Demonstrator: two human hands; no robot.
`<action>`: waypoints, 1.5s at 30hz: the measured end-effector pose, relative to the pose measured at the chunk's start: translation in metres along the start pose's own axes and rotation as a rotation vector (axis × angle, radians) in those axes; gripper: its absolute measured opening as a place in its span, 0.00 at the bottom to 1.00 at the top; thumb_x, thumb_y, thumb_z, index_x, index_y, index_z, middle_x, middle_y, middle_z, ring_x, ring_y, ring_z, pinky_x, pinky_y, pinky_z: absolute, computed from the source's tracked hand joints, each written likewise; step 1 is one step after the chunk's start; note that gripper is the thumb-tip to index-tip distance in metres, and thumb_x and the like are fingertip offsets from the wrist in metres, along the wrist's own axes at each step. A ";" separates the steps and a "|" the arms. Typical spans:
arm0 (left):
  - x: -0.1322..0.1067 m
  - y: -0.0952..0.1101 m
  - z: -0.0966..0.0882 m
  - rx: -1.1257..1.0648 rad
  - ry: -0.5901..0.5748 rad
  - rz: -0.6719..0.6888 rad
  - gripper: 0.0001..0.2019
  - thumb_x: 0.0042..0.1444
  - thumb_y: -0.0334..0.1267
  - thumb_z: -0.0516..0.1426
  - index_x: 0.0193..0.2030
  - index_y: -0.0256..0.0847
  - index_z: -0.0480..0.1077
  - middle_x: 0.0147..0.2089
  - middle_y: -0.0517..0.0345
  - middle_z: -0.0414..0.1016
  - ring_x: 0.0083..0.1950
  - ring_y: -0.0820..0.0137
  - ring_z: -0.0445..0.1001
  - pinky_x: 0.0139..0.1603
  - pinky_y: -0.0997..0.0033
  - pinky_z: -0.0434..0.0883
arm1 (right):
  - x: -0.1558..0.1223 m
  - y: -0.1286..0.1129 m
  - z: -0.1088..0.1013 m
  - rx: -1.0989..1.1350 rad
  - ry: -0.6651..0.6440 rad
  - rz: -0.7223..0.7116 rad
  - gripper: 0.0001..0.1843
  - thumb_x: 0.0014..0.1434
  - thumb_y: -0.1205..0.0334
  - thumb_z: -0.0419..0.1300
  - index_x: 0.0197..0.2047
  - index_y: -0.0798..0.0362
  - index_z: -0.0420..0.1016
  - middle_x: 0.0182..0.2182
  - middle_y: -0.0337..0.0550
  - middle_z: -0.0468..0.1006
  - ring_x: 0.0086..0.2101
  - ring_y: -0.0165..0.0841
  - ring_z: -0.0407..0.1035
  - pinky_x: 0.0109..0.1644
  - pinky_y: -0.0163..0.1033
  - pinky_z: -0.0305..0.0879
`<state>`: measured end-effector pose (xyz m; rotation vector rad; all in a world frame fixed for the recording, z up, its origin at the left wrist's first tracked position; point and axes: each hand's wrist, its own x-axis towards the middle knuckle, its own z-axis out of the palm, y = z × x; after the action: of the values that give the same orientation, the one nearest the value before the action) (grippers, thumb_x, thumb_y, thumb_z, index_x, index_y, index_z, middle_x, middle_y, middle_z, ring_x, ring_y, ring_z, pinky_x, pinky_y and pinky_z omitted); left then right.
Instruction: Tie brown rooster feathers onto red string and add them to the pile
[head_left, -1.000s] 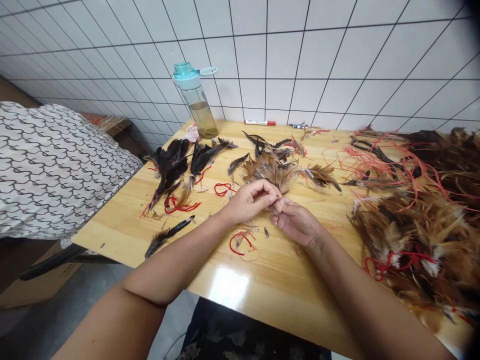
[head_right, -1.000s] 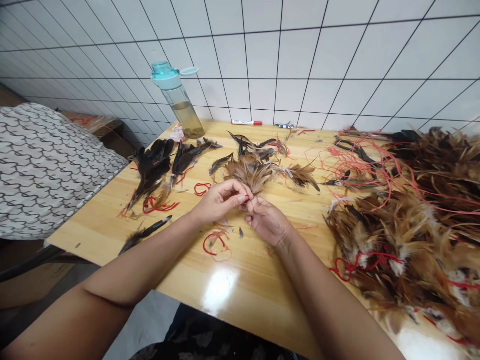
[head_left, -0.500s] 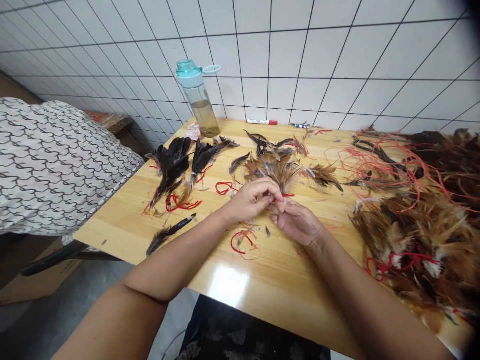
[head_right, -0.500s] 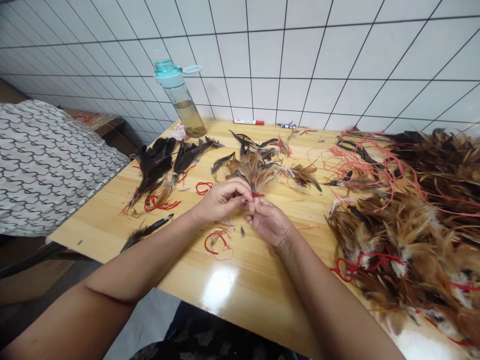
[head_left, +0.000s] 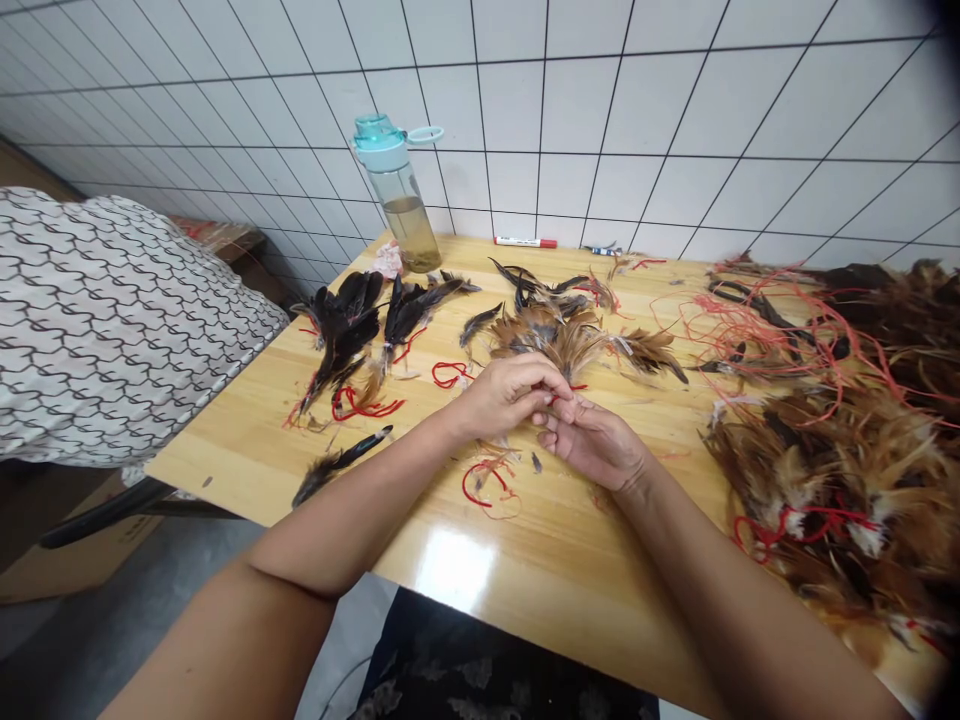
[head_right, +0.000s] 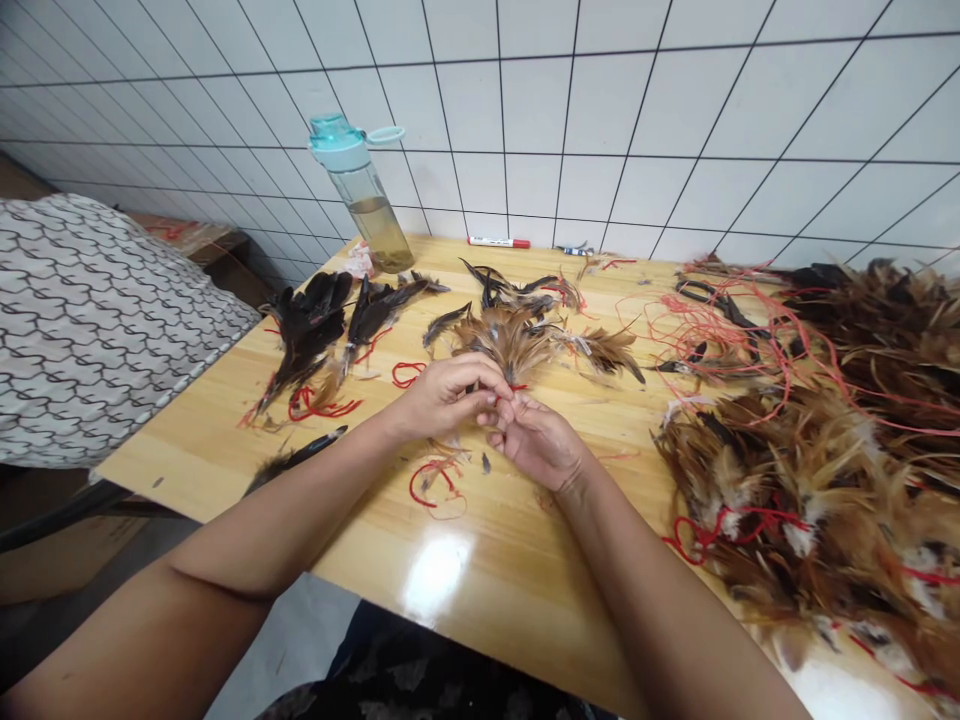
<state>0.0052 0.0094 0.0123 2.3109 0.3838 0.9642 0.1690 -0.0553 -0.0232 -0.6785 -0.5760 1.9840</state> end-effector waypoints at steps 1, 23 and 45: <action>0.000 -0.001 -0.001 0.001 -0.004 -0.002 0.08 0.62 0.34 0.54 0.39 0.37 0.75 0.38 0.52 0.77 0.41 0.72 0.75 0.44 0.71 0.71 | 0.000 0.000 0.000 0.000 -0.001 0.002 0.15 0.46 0.62 0.69 0.25 0.53 0.64 0.32 0.38 0.71 0.37 0.30 0.68 0.35 0.32 0.62; 0.000 -0.003 -0.003 0.005 -0.031 0.011 0.07 0.62 0.34 0.54 0.36 0.36 0.73 0.35 0.52 0.76 0.38 0.73 0.74 0.42 0.74 0.70 | 0.001 0.001 0.000 -0.022 0.011 0.012 0.14 0.46 0.62 0.71 0.26 0.55 0.69 0.29 0.37 0.73 0.29 0.25 0.66 0.32 0.31 0.61; -0.004 0.009 0.013 0.061 0.126 -0.261 0.06 0.57 0.29 0.53 0.41 0.36 0.68 0.32 0.59 0.75 0.33 0.76 0.73 0.37 0.77 0.69 | 0.006 0.006 0.001 0.079 0.066 -0.023 0.13 0.49 0.59 0.71 0.26 0.56 0.72 0.23 0.34 0.69 0.26 0.22 0.62 0.30 0.28 0.62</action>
<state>0.0125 -0.0052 0.0087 2.1900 0.7556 0.9791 0.1624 -0.0530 -0.0272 -0.6836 -0.4611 1.9452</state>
